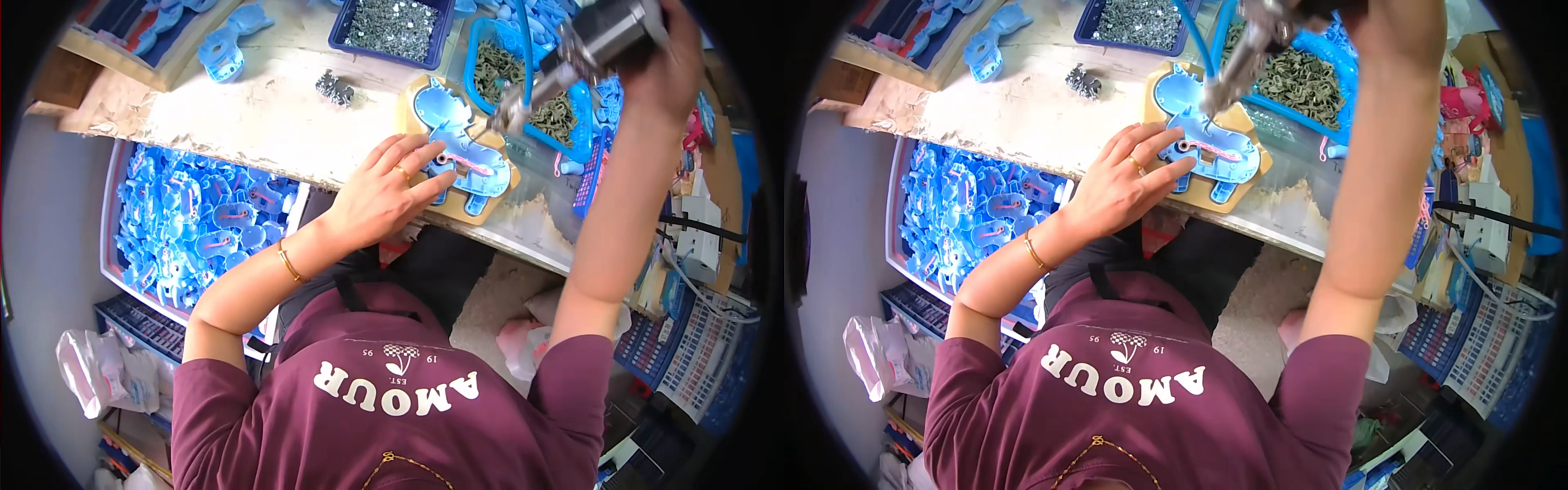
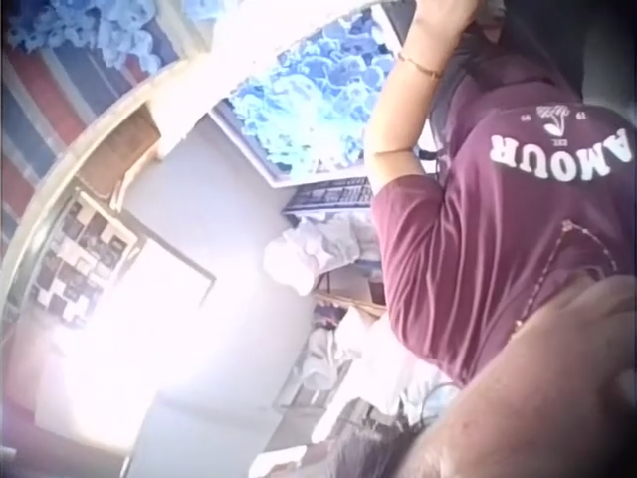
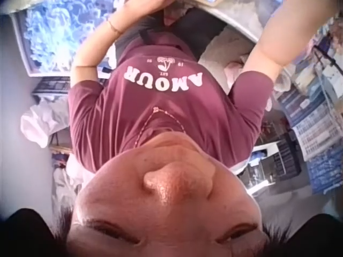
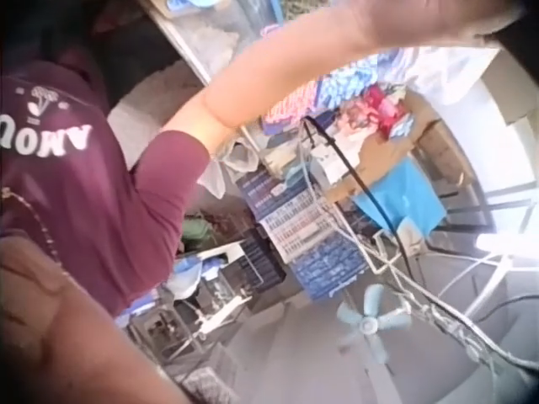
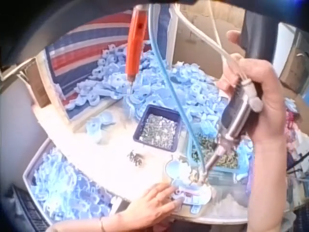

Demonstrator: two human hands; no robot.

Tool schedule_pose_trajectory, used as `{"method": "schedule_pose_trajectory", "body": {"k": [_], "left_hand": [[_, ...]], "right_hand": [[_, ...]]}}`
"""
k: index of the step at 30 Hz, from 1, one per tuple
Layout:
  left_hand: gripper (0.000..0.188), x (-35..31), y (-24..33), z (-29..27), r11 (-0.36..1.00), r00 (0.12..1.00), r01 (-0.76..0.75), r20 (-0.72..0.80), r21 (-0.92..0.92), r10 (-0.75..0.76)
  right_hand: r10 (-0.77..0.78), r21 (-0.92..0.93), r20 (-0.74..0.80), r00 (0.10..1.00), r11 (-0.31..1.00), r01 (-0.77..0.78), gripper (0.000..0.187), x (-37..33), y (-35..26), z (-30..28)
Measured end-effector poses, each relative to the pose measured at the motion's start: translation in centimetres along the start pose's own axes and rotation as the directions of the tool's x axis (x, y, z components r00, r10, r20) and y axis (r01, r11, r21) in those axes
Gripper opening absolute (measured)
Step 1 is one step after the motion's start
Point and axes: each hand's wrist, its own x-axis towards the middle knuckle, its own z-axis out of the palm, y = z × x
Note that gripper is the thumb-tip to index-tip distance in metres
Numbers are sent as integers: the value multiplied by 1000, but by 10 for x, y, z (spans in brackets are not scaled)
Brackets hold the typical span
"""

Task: Assembling toy components and securing them with a pneumatic tool.

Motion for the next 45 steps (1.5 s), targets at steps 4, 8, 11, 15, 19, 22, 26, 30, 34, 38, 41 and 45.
{"method": "schedule_pose_trajectory", "body": {"k": [4,8,11,15,19,22,26,30,34,38,41,45], "left_hand": [[37,0,-3,1,1000,999,-17,38,17,16],[36,1,-1,0,999,999,-17,41,46,15],[35,0,0,3,1000,1000,-15,22,24,14],[35,-1,0,2,1000,1000,-8,31,15,8],[34,1,0,0,1000,1000,-11,24,29,10],[33,1,0,-1,999,1000,-12,23,42,11],[31,7,1,1,999,1000,-20,25,31,19],[29,6,2,0,999,1000,-30,-1,-24,30],[24,18,10,-6,998,1000,-24,9,-59,24],[17,31,5,-28,977,999,-22,19,-214,27],[16,30,-2,-86,908,987,82,157,-411,-18],[16,18,-3,-205,917,808,378,527,-124,-262]], "right_hand": [[41,-213,-162,986,974,-76,55,-33,-7,23],[85,-188,-221,971,974,-128,55,-42,1,27],[100,-149,-203,974,980,-132,55,-45,1,25],[93,-163,-251,963,977,-137,55,-43,0,30],[81,-193,-232,969,973,-128,52,-46,3,27],[70,-169,-173,982,981,-99,50,-52,7,25],[70,-147,-319,945,982,-122,43,-56,6,25],[121,-20,-250,961,991,-130,41,-39,-6,5],[-41,-254,-142,989,967,4,36,5,-17,-50],[104,-388,61,993,919,-72,42,27,-23,-99],[285,-355,-223,932,867,-350,45,3,-11,-146],[431,-778,-188,883,483,-402,19,-85,85,-344]]}}
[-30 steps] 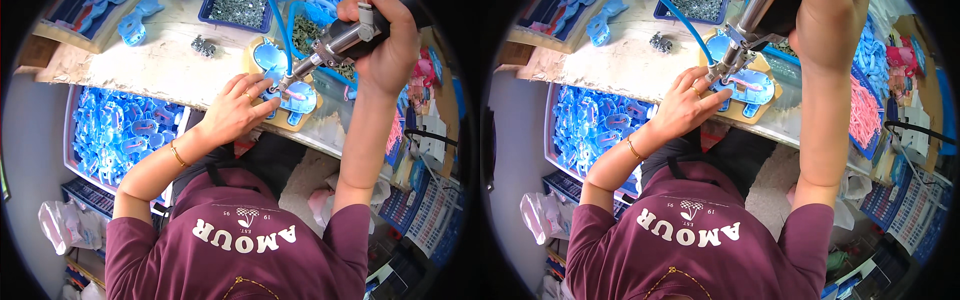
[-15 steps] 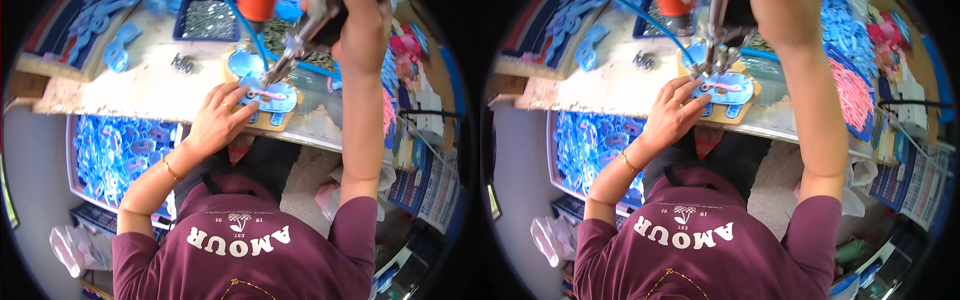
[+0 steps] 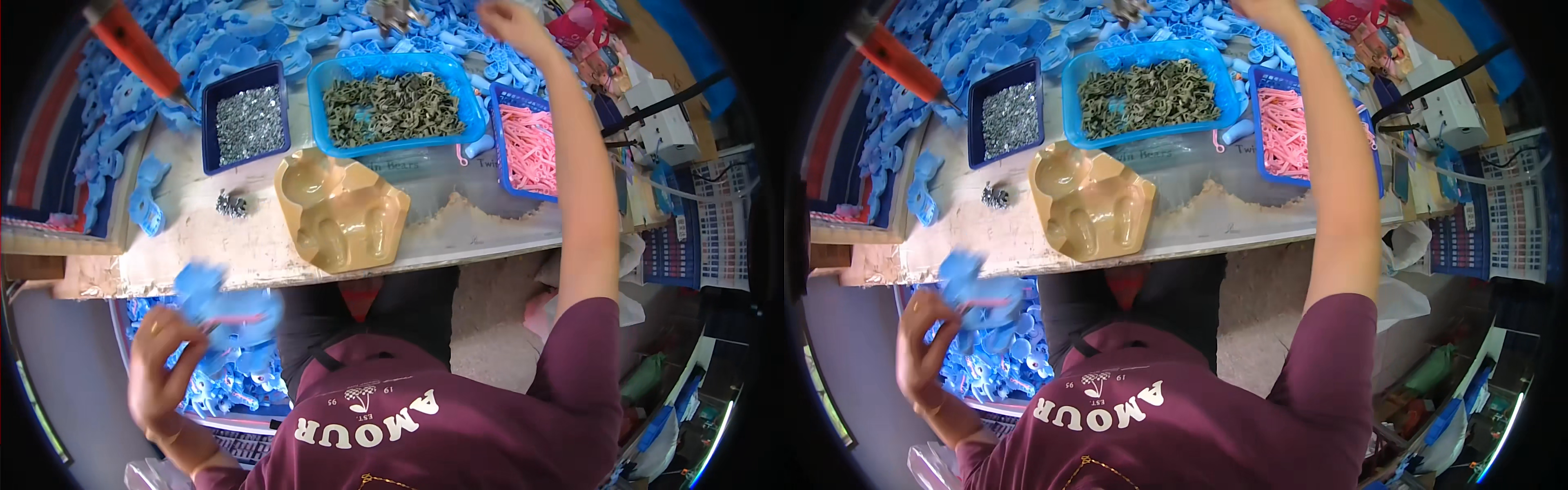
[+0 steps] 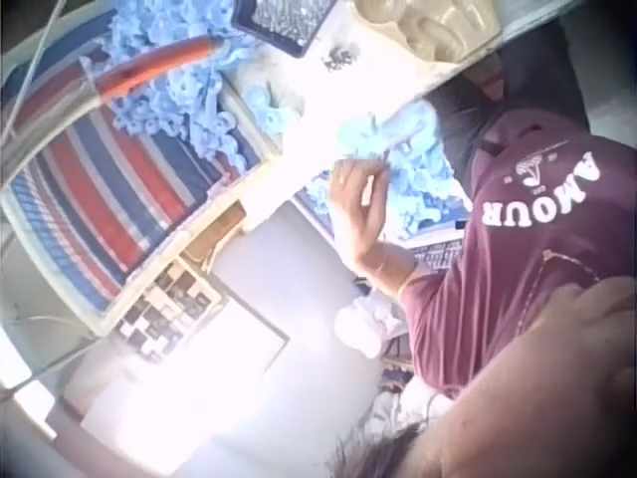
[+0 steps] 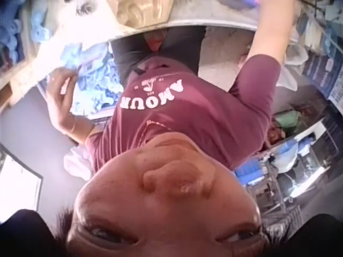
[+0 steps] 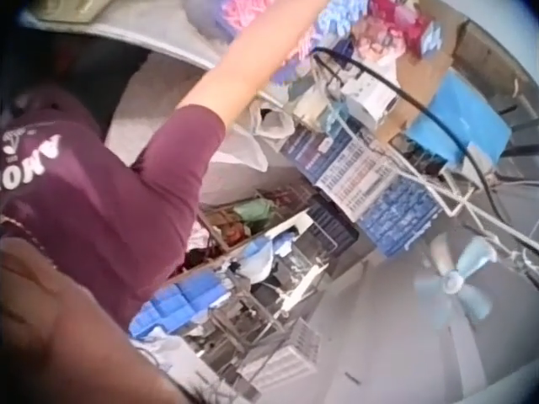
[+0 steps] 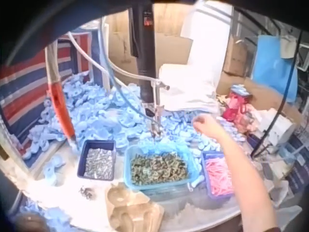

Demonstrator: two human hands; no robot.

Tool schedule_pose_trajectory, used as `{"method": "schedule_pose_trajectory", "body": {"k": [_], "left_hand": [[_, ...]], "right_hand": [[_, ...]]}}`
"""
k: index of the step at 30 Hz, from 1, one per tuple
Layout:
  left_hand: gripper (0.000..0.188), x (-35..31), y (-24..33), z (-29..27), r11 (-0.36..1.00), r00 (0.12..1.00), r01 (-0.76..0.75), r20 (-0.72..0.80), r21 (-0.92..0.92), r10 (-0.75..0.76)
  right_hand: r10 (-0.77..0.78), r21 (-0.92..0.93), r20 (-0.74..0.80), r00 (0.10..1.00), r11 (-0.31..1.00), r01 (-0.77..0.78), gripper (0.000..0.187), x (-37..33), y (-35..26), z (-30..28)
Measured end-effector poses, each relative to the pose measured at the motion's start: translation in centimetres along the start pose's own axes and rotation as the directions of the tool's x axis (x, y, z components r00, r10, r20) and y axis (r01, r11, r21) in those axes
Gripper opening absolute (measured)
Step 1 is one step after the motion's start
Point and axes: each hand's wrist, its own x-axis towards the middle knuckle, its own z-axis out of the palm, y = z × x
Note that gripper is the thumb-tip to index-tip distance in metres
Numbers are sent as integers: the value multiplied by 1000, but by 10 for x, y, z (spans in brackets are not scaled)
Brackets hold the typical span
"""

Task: Assembling toy components and securing them with a pneumatic tool.

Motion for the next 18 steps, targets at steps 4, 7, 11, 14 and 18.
{"method": "schedule_pose_trajectory", "body": {"k": [4,7,11,14,18], "left_hand": [[35,-70,-10,-10,810,961,277,-162,517,-226],[47,-64,-5,-10,853,910,415,-138,316,-392],[42,-11,-2,11,952,961,270,15,143,-274],[40,30,2,27,993,999,16,39,118,-21],[47,95,31,67,980,979,-179,-114,-85,169]], "right_hand": [[249,-360,-111,962,892,-273,23,-28,30,43],[203,-641,-119,972,732,-231,27,-35,93,62],[383,-627,-36,923,711,-320,28,-31,87,54],[212,-461,-206,955,840,-285,25,-45,38,36],[153,355,196,969,910,-216,21,-76,-89,34]]}}
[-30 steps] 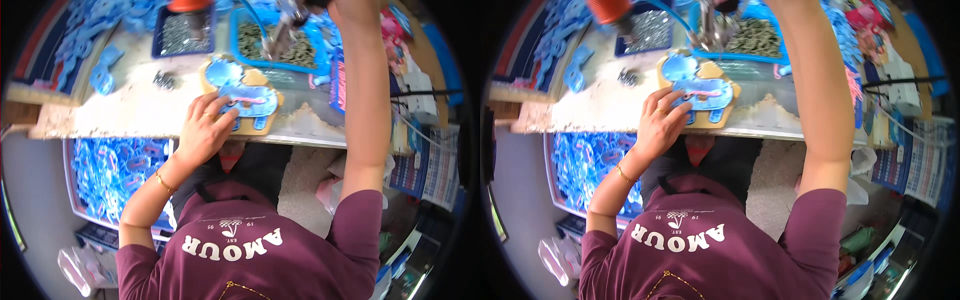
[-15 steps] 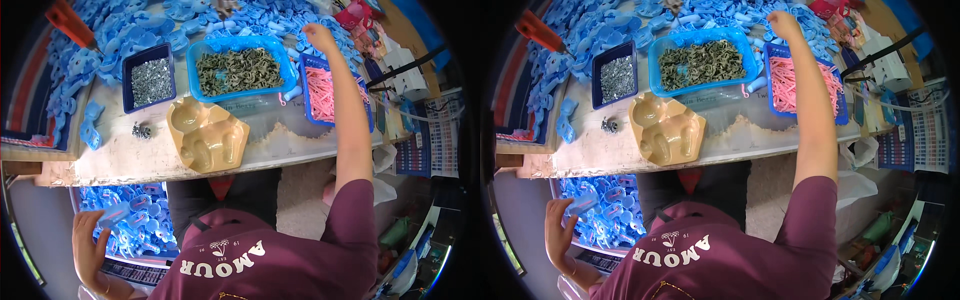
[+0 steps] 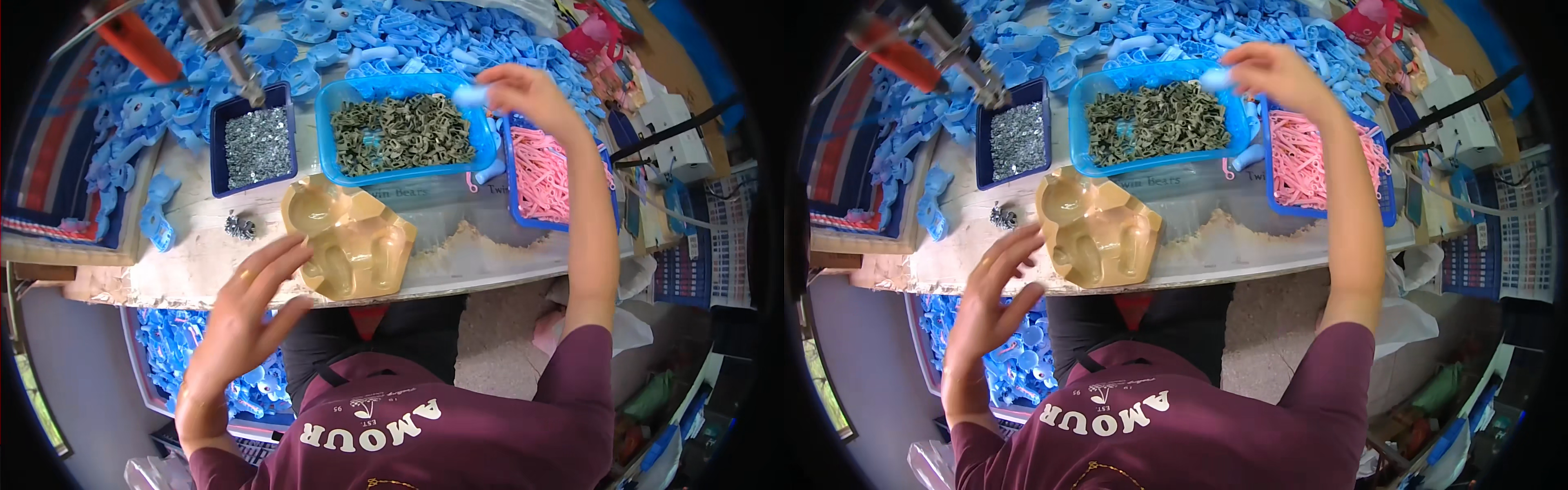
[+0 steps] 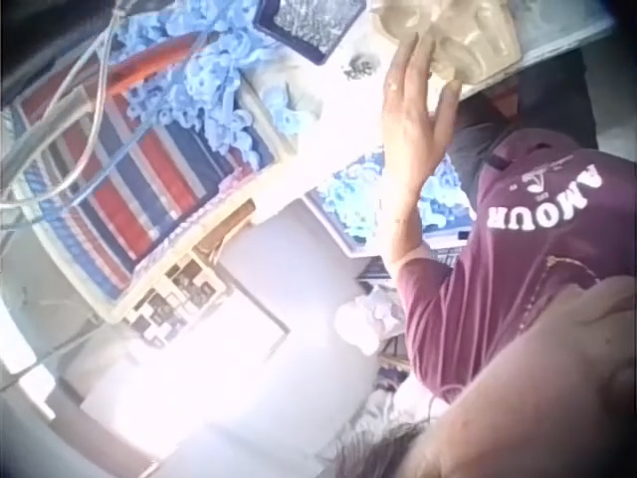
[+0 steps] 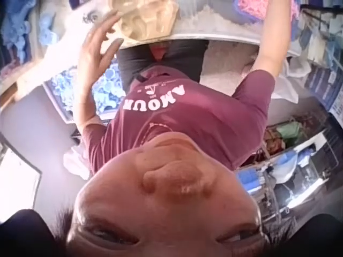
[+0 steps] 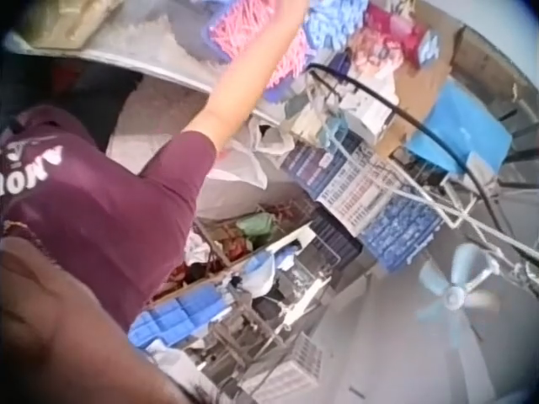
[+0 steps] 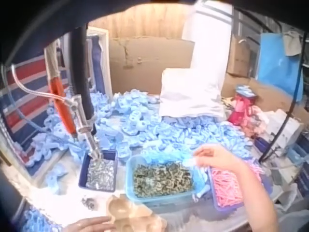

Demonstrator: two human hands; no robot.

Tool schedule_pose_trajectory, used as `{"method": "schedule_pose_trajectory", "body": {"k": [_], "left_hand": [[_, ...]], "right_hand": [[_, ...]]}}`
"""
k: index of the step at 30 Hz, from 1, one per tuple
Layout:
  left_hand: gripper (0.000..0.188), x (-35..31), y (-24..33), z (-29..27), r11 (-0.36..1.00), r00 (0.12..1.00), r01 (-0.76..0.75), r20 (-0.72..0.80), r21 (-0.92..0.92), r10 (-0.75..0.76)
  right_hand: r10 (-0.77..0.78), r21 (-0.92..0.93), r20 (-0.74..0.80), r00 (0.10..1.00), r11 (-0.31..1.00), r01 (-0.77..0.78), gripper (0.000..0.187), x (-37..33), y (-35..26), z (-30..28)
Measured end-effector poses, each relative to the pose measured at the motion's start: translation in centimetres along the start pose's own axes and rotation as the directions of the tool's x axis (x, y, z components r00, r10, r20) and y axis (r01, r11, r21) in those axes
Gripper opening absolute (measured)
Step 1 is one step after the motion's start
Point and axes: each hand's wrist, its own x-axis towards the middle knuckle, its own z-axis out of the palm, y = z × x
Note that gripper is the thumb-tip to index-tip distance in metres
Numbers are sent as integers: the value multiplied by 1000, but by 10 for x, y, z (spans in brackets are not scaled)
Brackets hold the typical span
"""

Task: Assembling toy components and securing them with a pneumatic tool.

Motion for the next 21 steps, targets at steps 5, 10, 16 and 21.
{"method": "schedule_pose_trajectory", "body": {"k": [5,10,16,21], "left_hand": [[55,61,21,60,975,1000,-9,24,-222,15],[36,56,-4,82,974,985,-172,-46,-148,167],[30,22,4,65,996,997,44,74,-82,-38],[37,11,-16,80,974,977,-197,-62,108,204]], "right_hand": [[-63,206,439,896,978,-32,17,-64,-73,95],[184,166,539,822,933,-318,20,-41,-58,64],[-50,-751,-494,868,528,-396,33,31,162,-79],[-42,-814,-460,887,419,-403,31,52,198,-94]]}}
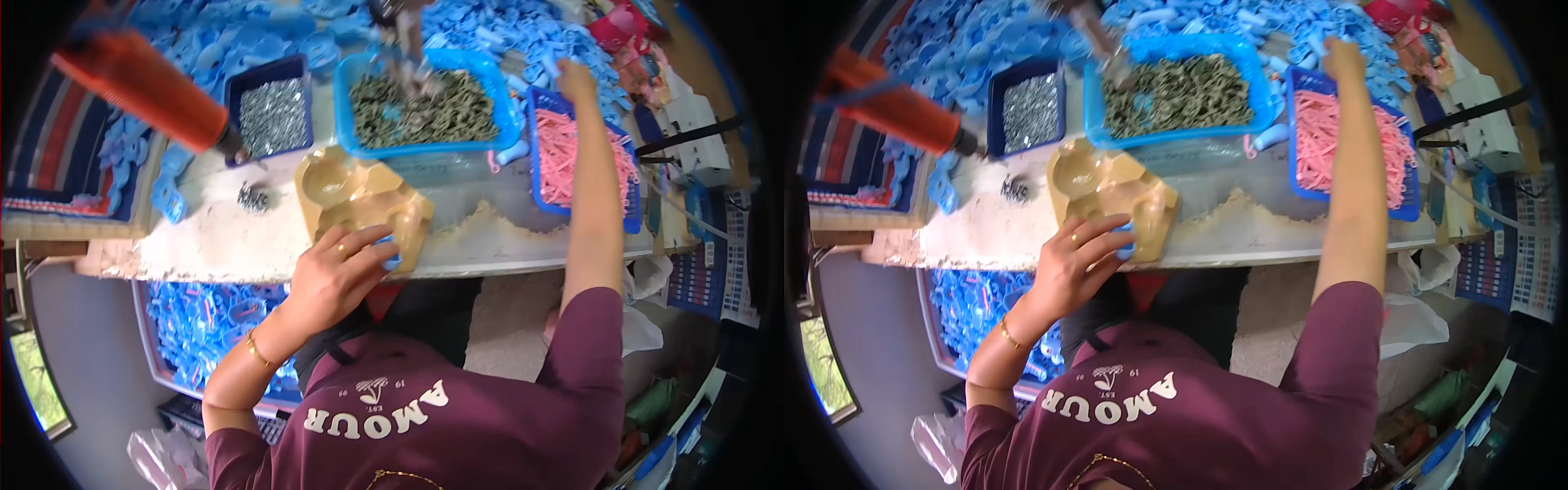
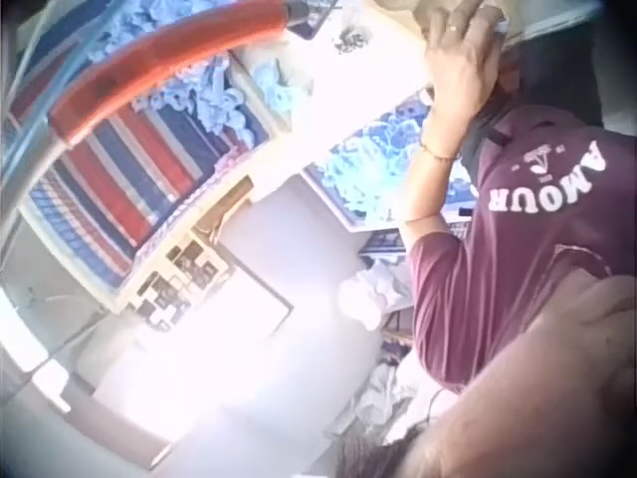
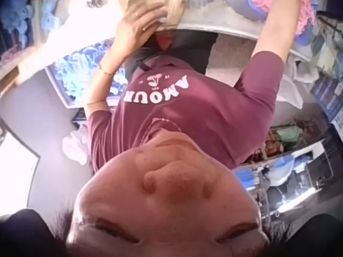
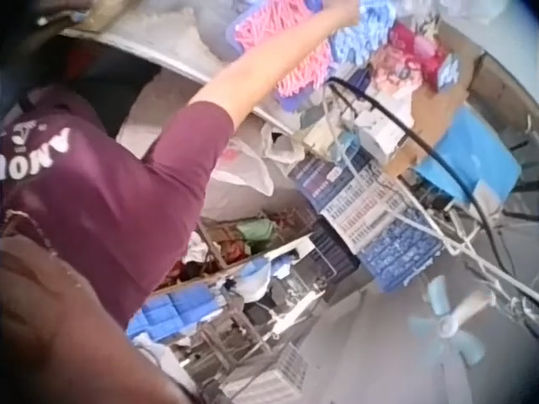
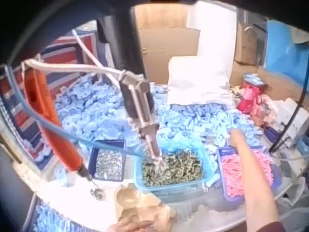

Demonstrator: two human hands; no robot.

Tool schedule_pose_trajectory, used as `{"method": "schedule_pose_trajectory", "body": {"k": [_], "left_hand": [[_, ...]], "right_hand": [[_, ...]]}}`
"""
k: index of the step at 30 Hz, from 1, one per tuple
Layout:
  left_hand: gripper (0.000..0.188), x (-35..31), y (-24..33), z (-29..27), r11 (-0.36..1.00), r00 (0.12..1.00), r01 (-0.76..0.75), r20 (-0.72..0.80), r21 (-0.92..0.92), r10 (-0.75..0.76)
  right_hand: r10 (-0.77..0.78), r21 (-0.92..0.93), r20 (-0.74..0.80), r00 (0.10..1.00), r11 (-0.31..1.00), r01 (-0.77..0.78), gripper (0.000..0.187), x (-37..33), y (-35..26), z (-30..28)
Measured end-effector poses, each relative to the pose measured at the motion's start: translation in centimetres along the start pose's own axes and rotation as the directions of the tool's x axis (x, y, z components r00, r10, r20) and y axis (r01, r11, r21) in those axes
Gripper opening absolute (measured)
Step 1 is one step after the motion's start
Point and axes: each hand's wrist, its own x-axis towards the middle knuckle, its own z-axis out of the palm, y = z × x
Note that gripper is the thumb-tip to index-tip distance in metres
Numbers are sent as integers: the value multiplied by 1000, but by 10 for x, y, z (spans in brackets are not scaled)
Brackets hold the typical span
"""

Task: Assembling toy components and securing them with a pneumatic tool.

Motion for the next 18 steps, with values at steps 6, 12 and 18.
{"method": "schedule_pose_trajectory", "body": {"k": [6,12,18], "left_hand": [[39,6,-8,43,958,984,-162,-41,239,176],[23,-6,-4,32,985,994,-88,-44,146,95],[20,-13,-15,46,969,967,-159,-166,192,191]], "right_hand": [[-82,329,-152,985,936,128,30,-19,-30,-51],[-307,838,212,928,546,-10,25,-133,-171,-147],[-599,852,107,794,467,238,26,-219,-257,-181]]}}
